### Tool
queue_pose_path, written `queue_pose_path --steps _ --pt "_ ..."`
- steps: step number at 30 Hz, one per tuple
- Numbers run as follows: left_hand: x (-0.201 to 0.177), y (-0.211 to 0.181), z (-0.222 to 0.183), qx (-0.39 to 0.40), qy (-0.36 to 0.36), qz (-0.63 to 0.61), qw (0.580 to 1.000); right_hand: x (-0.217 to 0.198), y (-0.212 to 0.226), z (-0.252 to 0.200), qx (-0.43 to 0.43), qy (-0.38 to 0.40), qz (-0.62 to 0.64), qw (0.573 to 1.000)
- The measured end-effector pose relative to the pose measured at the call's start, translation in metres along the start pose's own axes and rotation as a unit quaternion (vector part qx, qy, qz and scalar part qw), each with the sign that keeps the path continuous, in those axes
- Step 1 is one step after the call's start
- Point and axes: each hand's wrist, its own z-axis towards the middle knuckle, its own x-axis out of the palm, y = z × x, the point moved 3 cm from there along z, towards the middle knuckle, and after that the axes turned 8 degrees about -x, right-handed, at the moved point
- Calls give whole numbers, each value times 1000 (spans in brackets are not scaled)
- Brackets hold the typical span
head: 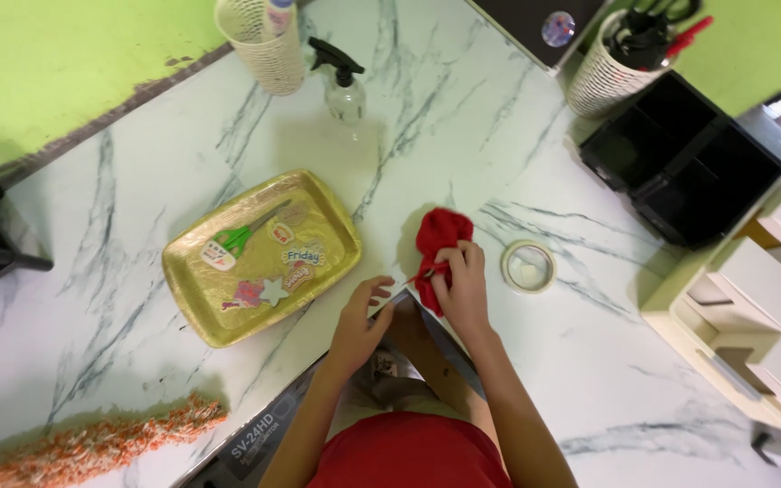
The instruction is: Cutting out individual stickers from a sheet using scissors and placing them on a tray.
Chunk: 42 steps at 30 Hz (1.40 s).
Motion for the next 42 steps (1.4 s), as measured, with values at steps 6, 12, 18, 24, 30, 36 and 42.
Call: queue_pose_path --steps 6,12,18,24,30,36,42 --pt "-22 -46 -7 146 -84 33 985 -21 71 25 -100 62 127 985" --pt "-59 6 -20 83 -201 -3 976 14 96 43 -169 126 175 962" --pt "-84 33 -46 53 -224 -171 958 51 132 44 -165 176 270 932" --pt "-79 58 -53 -63 -163 -312 934 75 137 33 -151 235 285 917" --pt "-57 52 -29 -6 -78 -239 968 64 93 29 -93 168 254 948" --pt "-29 23 5 17 -56 -164 985 24 49 22 5 89 143 986" --pt "-1 -3 29 21 3 -168 986 -22 11 12 43 12 57 997"
